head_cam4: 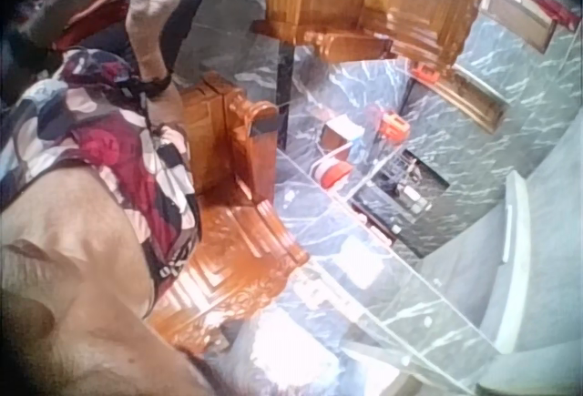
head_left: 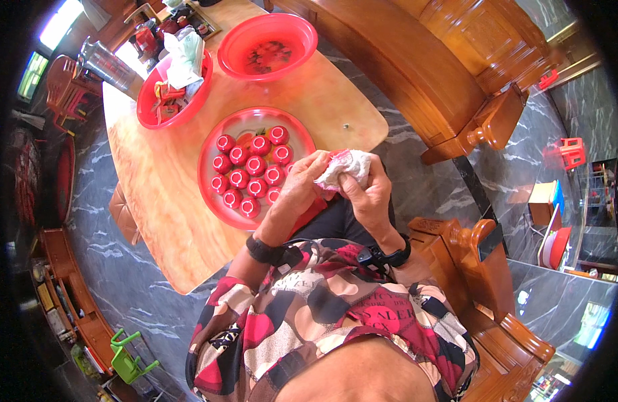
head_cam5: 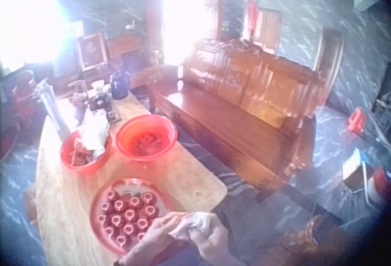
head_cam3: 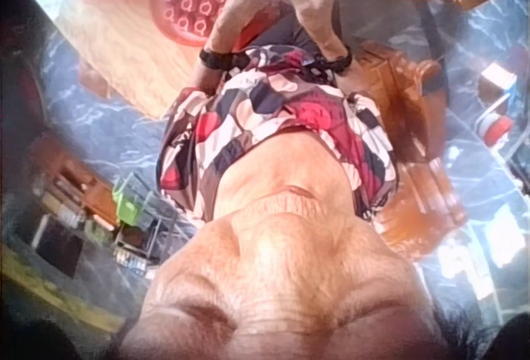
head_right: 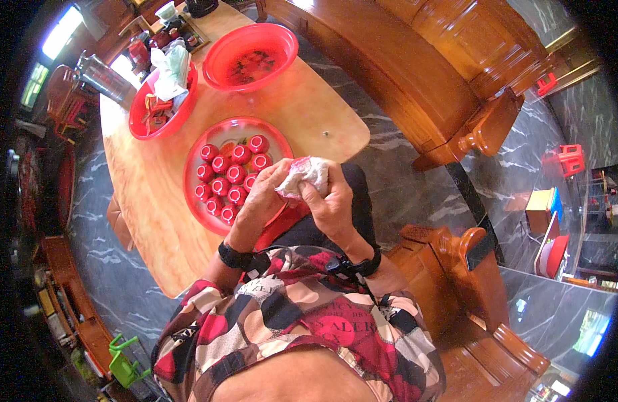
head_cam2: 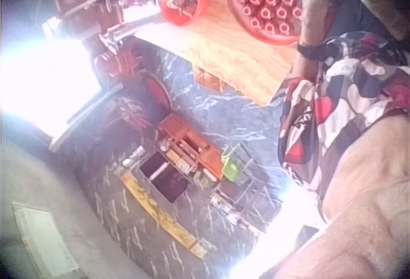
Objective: The person wipes the inside and outside of red cups with a cloth and places them back onto a tray.
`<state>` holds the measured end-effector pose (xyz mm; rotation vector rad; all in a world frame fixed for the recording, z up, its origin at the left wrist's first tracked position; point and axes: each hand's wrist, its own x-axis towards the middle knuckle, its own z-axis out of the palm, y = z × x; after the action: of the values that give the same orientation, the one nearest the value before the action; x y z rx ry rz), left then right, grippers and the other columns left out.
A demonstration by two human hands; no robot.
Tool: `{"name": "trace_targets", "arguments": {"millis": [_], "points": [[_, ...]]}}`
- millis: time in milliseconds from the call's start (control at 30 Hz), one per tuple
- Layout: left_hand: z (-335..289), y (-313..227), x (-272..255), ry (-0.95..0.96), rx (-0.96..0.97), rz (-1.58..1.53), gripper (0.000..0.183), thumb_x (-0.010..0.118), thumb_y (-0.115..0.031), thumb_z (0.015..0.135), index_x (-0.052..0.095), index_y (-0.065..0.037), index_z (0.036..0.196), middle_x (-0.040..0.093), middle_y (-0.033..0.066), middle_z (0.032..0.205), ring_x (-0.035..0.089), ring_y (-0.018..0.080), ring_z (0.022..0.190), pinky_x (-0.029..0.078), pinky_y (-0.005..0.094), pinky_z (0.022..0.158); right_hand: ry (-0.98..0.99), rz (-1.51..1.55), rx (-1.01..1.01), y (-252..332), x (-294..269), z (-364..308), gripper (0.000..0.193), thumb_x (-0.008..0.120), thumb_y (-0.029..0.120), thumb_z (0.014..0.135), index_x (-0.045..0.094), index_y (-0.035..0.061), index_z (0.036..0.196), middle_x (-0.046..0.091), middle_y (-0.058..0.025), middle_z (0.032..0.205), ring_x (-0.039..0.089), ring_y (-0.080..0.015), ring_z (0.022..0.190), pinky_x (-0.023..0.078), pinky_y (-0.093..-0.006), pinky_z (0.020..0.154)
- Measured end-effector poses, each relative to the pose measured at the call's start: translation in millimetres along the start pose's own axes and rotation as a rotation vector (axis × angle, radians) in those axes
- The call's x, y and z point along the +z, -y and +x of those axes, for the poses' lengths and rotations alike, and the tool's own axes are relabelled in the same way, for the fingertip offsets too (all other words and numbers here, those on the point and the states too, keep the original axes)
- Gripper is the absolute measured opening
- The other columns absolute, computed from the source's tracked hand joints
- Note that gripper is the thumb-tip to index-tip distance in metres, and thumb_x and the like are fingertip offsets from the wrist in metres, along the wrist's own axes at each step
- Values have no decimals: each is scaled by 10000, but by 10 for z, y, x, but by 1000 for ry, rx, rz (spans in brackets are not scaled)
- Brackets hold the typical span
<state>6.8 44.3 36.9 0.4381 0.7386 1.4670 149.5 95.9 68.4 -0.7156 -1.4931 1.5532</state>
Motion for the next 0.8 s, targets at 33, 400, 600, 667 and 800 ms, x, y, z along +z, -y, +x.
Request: {"name": "trace_targets", "arguments": {"millis": [33,400,600,667,800], "points": [[6,17,-56,52,0,-12,354,462,-355,983,591,-31,1043,631,23,871,597,104,733,489,245,571,-4,-89,-93,-56,11,-16,268,648,89,851,552,20,1091,621,-49,920,592,-128,828,484,-256,733],[-83,-57,270,-148,131,307,319,492,-348,974,624,-71,889,617,-12,744,577,84,630,469,258,567,185,-644,-505,-60,-225,-90,515,677,-16,685,514,29,1172,598,-126,960,560,-305,840,427,-391,815],[-11,18,74,-107,55,30,286,506,-305,965,589,-35,1017,641,46,831,604,115,660,499,255,605,70,-166,-188,28,-283,-181,381,637,22,847,489,16,1198,612,-81,1052,586,-146,934,478,-278,821],[-19,-37,-46,25,8,1,364,431,-319,991,560,6,1091,648,74,866,609,147,725,505,285,672,-13,-91,-221,114,-313,-145,357,623,51,886,484,16,1213,611,-76,1065,582,-117,950,483,-252,823],[-37,-86,21,-58,-84,-112,363,418,-342,989,558,-18,1078,637,85,852,596,149,709,489,266,629,-49,-358,-327,199,-418,22,356,633,55,866,505,-1,1194,625,-117,1073,609,-202,981,480,-296,846]]}}
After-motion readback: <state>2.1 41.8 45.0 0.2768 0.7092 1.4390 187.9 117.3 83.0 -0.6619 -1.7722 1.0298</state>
